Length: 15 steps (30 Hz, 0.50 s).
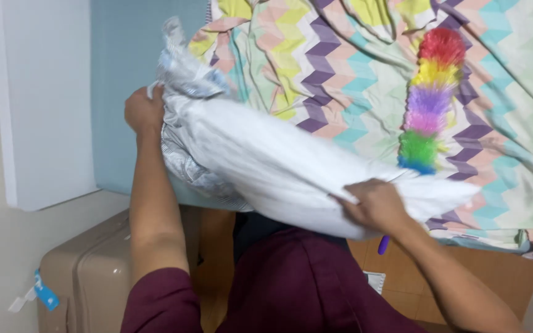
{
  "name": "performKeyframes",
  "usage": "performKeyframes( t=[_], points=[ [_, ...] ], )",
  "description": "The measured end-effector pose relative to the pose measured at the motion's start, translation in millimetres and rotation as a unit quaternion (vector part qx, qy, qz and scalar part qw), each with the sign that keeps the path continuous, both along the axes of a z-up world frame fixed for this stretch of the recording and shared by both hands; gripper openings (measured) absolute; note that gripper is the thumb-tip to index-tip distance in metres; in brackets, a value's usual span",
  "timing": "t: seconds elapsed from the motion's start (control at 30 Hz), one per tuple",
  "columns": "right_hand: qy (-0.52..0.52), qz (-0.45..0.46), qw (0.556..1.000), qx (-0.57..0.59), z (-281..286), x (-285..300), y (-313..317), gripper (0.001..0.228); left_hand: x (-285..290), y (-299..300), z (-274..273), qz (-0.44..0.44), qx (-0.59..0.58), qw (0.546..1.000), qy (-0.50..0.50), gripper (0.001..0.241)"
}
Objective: The person uses a rainbow-colored feather duster to clean two pillows on a bed. They dust the first pillow, remove its cover, and place it aside. Then, they dust the second pillow and remove its cover as well.
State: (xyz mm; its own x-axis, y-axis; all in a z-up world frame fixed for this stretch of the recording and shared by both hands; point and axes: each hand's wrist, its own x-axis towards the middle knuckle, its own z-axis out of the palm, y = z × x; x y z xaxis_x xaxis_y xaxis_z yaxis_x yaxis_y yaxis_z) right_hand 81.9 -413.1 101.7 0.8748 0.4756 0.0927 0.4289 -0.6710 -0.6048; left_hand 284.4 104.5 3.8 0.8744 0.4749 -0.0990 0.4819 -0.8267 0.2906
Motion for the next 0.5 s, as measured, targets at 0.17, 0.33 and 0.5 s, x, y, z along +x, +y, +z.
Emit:
performKeyframes(
  t=[0.17, 0.33, 0.5],
  points=[
    [0.008, -0.166, 0.968, -0.188, -57.6, 45.8, -15.4, 0.029, -40.6, -59.1, -47.5, -0.113, 0.031, 0.988, -0.105, 0.062],
    [0.054, -0.184, 0.946, -0.260, -167.3, 7.8, 38.8, 0.074, -189.4, -205.1, -46.0, -0.318, -0.080, 0.942, 0.074, 0.075],
    [0.049, -0.124, 0.963, -0.232, -169.7, -61.1, 113.1, 0.087, -262.7, -236.8, -113.1, -0.141, -0.016, 0.989, -0.049, 0.103]
  ],
)
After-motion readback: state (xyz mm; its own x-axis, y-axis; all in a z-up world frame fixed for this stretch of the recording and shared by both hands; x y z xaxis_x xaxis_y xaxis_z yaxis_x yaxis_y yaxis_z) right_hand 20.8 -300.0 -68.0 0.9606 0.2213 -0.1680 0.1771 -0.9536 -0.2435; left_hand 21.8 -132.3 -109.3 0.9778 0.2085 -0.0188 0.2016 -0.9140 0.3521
